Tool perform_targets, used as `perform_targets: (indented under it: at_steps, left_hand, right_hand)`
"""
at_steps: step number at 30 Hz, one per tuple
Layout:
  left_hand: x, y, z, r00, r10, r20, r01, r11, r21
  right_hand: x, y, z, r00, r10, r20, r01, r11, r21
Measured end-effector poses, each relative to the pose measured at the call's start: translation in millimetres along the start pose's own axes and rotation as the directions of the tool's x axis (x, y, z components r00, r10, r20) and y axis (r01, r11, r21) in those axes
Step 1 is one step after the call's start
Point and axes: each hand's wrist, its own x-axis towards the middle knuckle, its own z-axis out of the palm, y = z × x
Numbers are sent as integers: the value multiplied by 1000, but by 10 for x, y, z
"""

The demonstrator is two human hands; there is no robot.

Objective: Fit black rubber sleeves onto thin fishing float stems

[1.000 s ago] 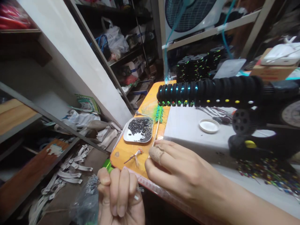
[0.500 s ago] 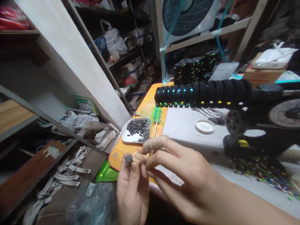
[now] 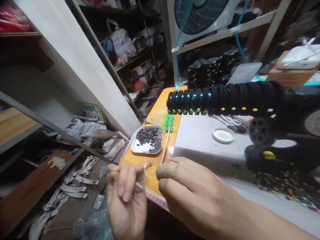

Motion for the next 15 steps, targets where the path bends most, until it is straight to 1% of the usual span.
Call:
perform_targets:
  at_steps: [1,2,3,4,5,6,8,10,12,15]
  left_hand:
    - [109,84,-70,995,76,65,-84,986,146]
    - [233,164,-148,986,99,132,-139,931,336]
    - [371,235,-225,972,103,212,-208,802,560]
    - [519,293,-297,954,38,298,-265,573,776]
    - [673,334,-358,948,-42,317,-262,465,845]
    - [827,359,-403,938,-123,325,-256,387,886]
    - [1120,363,-445,897,-286,336,-276,228,934]
    - [1362,327,-438,831,-449,328,-313,109,944]
    - [1536,280,-414,751,-587,302,-355,27,934]
    - [1680,210,-401,633,-732,252,-408,-39,912]
  right_hand:
    - [-8,15,-15,1000,9,0,-9,1000,-1]
    - [-13,32,-34,1000,28,7,-28,1000,-1]
    - [-16,50,-53,998,54,30,-54,999,0]
    - [-18,68,-70,996,73,56,-74,997,1]
    - [-19,88,-82,993,88,76,-88,996,1]
    - [-21,108,-88,990,102,93,-102,995,-3]
    - [-30,143,-86,987,121,104,-120,993,-14]
    - [-44,168,-74,988,135,80,-133,991,-26]
    - [-56,181,-67,988,142,59,-141,990,-32]
    - [-61,186,-71,986,161,45,-159,986,-45]
